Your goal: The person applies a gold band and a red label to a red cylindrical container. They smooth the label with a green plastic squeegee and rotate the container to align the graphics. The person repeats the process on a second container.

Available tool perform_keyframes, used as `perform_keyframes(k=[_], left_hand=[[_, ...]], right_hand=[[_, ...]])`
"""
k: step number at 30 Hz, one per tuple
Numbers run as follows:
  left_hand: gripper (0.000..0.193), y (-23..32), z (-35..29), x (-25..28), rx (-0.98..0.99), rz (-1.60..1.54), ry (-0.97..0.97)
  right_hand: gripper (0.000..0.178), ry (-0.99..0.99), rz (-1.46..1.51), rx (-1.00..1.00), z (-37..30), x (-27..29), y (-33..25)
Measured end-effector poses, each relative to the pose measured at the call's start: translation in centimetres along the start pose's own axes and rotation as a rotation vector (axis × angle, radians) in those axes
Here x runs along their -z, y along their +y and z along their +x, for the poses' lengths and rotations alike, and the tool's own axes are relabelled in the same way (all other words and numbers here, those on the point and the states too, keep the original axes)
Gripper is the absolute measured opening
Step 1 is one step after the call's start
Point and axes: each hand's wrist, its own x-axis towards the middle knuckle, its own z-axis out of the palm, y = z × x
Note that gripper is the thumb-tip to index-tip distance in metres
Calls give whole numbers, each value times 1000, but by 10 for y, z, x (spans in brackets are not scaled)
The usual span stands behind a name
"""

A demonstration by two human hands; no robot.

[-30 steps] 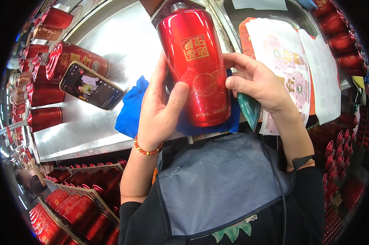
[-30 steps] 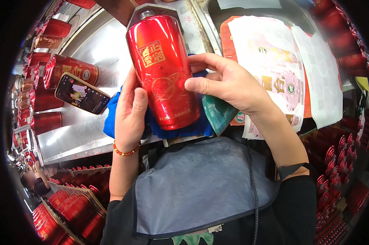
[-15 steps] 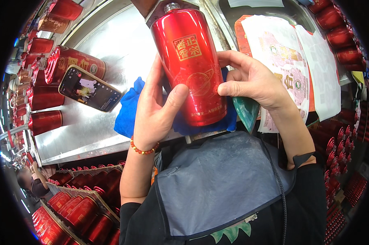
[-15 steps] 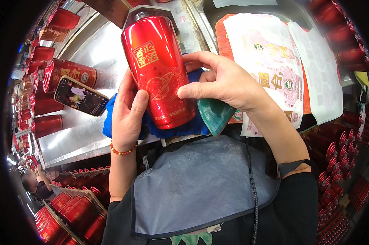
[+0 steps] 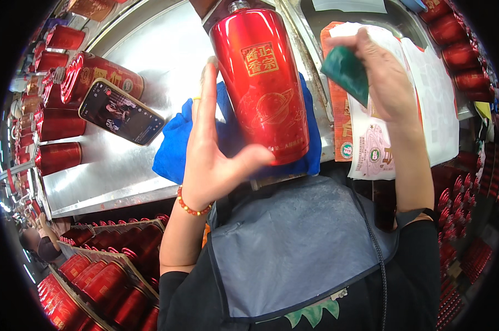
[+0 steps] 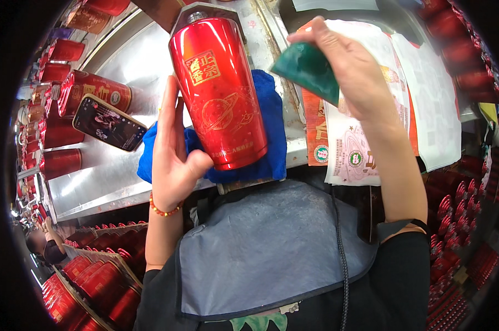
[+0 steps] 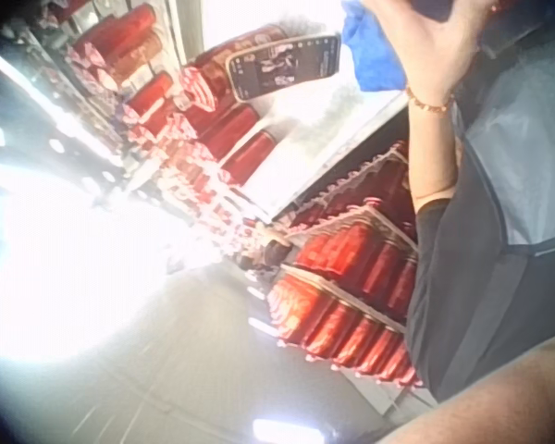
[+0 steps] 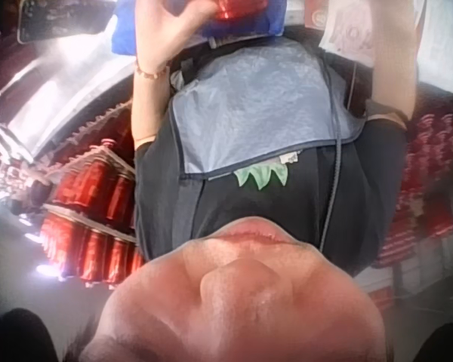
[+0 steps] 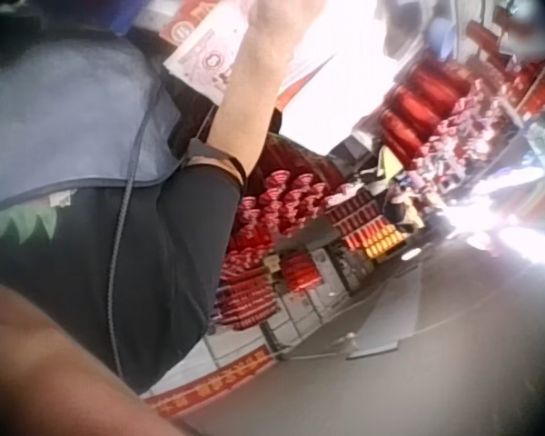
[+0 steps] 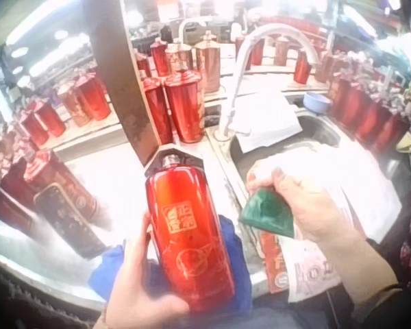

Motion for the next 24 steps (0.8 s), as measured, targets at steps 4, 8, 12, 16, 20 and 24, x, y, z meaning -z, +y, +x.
perform_keyframes(k=[4, 8, 12, 16, 20, 24], left_hand=[[154, 22, -7, -11, -91, 307, -9], [140, 17, -12, -25, 30, 320, 79], [129, 11, -11, -27, -18, 303, 105], [127, 3, -9, -28, -94, 309, 130], [127, 7, -9, -24, -12, 228, 104], [125, 0, -11, -26, -86, 266, 129]], right_hand=[[45, -84, -294, 323, -26, -33, -33], [37, -213, -769, 775, -31, -47, -40], [32, -192, -973, 941, -55, -57, -25], [28, -311, -834, 745, -87, -53, -24], [34, 89, -825, 787, -59, -58, -30], [41, -201, -911, 847, -82, -57, -13]])
